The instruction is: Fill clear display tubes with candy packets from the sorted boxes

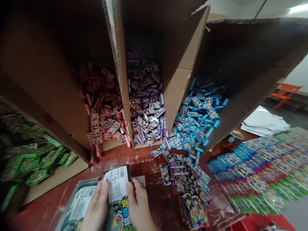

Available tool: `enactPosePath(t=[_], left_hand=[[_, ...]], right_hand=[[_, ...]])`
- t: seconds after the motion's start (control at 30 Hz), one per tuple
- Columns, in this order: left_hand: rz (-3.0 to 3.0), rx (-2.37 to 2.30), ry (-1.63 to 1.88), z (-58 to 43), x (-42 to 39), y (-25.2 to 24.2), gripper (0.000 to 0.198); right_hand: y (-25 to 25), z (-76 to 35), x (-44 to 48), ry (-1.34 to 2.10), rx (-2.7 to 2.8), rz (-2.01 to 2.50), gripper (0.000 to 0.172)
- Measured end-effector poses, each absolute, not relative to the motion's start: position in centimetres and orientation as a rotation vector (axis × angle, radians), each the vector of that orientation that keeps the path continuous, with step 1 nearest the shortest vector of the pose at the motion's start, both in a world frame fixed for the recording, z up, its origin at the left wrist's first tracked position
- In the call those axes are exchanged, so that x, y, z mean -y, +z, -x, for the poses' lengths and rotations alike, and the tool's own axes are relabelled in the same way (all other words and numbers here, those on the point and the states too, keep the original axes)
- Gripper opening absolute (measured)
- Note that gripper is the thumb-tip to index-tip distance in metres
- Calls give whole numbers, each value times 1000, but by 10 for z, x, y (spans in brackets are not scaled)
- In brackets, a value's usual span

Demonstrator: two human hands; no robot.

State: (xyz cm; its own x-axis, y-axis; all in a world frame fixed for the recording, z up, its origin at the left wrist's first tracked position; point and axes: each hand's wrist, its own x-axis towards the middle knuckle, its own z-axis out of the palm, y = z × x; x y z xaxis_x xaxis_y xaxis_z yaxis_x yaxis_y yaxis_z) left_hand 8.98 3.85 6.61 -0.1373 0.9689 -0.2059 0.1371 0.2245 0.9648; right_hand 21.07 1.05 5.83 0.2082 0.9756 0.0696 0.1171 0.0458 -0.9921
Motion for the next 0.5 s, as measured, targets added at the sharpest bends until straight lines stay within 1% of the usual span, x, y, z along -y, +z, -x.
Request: enactPosePath(t=[0.1,0.2,0.3,0.37,0.43,0.5], left_hand=[[-985,-1432,1017,-91,-35,70,51],[-813,-1468,1071,-83,-37,62,46],[-701,-1481,1163,-73,-40,58,42],[-661,-1377,1182,-68,-41,62,44],[-617,-1224,1169,-64,-43,67,47],[-549,-1146,1149,-58,-44,69,48]], right_hand=[[54,-214,-12,1042,1141,1333,42],[50,-216,-12,1132,1205,1355,43],[45,-213,-7,1204,1309,1329,41],[40,-211,-4,1225,1390,1299,38],[37,-221,-6,1210,1441,1301,36],[39,-250,-17,1085,1400,1389,36]])
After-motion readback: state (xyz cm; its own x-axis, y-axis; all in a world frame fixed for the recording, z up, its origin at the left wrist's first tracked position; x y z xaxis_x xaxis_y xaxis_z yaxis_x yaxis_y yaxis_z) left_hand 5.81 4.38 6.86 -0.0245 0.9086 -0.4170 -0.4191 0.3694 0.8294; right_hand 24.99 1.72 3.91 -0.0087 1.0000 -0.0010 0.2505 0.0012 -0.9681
